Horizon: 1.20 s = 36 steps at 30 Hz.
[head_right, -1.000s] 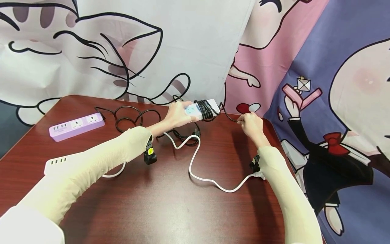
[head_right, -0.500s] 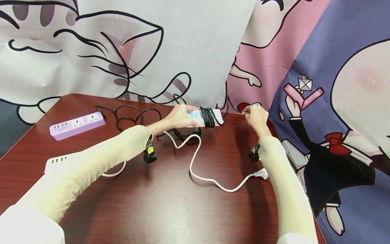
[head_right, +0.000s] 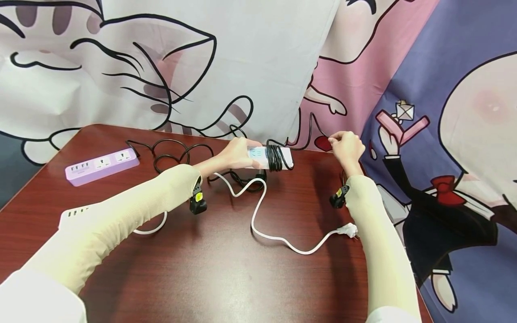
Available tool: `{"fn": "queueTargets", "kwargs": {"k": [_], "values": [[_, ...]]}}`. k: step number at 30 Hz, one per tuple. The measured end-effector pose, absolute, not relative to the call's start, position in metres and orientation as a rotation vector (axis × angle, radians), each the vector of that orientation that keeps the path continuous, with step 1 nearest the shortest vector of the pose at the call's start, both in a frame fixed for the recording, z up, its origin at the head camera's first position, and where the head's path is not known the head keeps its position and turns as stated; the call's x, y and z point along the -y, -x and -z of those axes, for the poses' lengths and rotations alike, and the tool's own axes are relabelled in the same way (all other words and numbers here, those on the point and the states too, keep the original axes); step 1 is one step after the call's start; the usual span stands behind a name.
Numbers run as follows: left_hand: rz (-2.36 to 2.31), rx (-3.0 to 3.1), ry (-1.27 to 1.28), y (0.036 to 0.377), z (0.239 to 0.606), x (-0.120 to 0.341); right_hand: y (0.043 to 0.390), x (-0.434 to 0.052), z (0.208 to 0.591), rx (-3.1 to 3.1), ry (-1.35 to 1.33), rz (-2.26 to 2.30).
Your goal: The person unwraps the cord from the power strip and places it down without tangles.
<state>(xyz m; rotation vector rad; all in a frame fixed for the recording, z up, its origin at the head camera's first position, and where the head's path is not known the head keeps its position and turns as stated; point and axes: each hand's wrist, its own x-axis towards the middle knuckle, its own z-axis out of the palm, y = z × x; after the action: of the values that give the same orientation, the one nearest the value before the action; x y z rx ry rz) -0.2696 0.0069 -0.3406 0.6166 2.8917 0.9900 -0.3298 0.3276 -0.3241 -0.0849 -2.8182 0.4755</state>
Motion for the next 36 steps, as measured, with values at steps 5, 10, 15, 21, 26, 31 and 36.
{"fn": "queueTargets", "kwargs": {"k": [5, 10, 15, 21, 26, 31, 36], "values": [[-0.982, -2.925, -0.550, 0.270, 0.340, -0.003, 0.327, -0.336, 0.318, 2.791, 0.162, -0.544], [-0.977, -2.966, -0.467, 0.271, 0.342, -0.001, 0.322, -0.344, 0.317, 2.792, 0.166, -0.549], [-0.989, -2.984, -0.396, 0.271, 0.342, 0.000, 0.315, -0.352, 0.317, 2.774, 0.149, -0.548], [-0.961, -3.023, -0.366, 0.269, 0.341, 0.003, 0.306, -0.368, 0.318, 2.745, 0.137, -0.517], [-0.954, -3.040, -0.348, 0.270, 0.342, 0.006, 0.297, -0.380, 0.320, 2.736, 0.153, -0.504], [-0.968, -3.069, -0.283, 0.269, 0.344, 0.006, 0.286, -0.389, 0.324, 2.720, 0.149, -0.490], [-1.051, -3.086, -0.192, 0.268, 0.345, 0.007, 0.276, -0.397, 0.329, 2.720, 0.104, -0.428]]}}
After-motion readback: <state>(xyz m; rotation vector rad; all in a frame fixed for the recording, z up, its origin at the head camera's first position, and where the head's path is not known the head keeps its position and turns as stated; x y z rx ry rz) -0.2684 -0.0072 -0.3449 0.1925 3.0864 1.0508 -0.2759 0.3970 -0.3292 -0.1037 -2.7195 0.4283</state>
